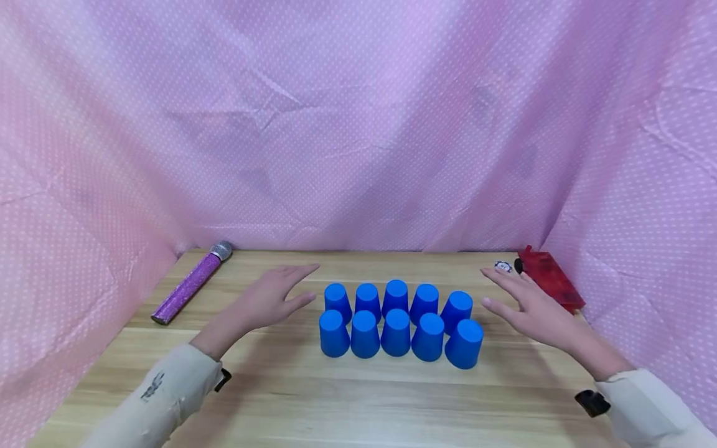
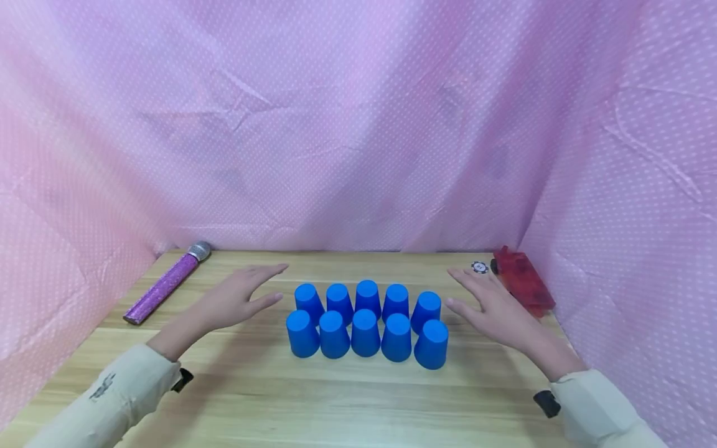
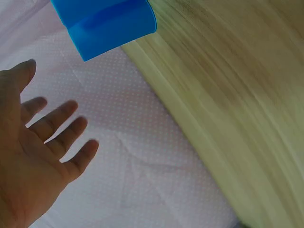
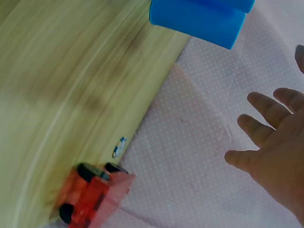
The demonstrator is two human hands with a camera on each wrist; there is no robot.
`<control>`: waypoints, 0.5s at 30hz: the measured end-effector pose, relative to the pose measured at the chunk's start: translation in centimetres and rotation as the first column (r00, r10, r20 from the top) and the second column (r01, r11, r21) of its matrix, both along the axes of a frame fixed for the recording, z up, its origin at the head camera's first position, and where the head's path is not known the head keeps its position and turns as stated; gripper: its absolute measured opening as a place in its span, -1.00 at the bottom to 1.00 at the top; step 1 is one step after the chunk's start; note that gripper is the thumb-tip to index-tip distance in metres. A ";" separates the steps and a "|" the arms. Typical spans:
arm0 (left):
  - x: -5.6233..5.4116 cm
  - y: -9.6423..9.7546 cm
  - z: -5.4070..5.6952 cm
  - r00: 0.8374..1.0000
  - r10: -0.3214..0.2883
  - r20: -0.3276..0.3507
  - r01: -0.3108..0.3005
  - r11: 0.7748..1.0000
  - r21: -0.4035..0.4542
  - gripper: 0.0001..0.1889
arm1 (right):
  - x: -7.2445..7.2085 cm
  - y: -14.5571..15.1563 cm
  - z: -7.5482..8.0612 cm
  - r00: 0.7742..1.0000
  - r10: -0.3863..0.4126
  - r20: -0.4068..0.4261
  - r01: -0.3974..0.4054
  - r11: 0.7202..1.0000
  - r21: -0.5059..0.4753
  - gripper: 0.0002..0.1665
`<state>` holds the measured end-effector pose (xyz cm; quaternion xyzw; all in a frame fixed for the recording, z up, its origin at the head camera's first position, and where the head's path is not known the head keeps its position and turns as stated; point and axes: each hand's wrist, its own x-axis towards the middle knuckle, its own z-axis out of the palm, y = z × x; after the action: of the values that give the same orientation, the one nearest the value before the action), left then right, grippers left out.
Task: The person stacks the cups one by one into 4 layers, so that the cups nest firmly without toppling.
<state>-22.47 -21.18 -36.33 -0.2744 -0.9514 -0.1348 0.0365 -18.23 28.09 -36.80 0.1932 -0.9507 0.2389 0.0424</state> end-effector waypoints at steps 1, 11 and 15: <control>-0.3 0.0 -0.2 1.000 -0.002 0.027 0.001 1.000 0.028 -0.35 | -0.3 -0.1 -0.1 1.000 0.005 0.010 -0.004 1.000 -0.024 -0.22; -2.9 0.2 -2.7 0.962 -0.074 0.262 -0.002 0.961 0.278 -0.36 | -2.4 -0.5 -2.1 0.990 0.080 0.118 -0.058 0.982 -0.177 -0.32; -3.0 0.6 -3.4 0.941 -0.075 0.330 -0.029 0.954 0.299 -0.33 | -2.6 -0.7 -2.7 0.986 0.087 0.144 -0.062 0.983 -0.171 -0.33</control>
<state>-25.47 -20.59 -39.78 -0.2498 -0.9087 -0.3228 -0.0878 -20.87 27.42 -39.52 0.2060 -0.9201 0.3324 -0.0225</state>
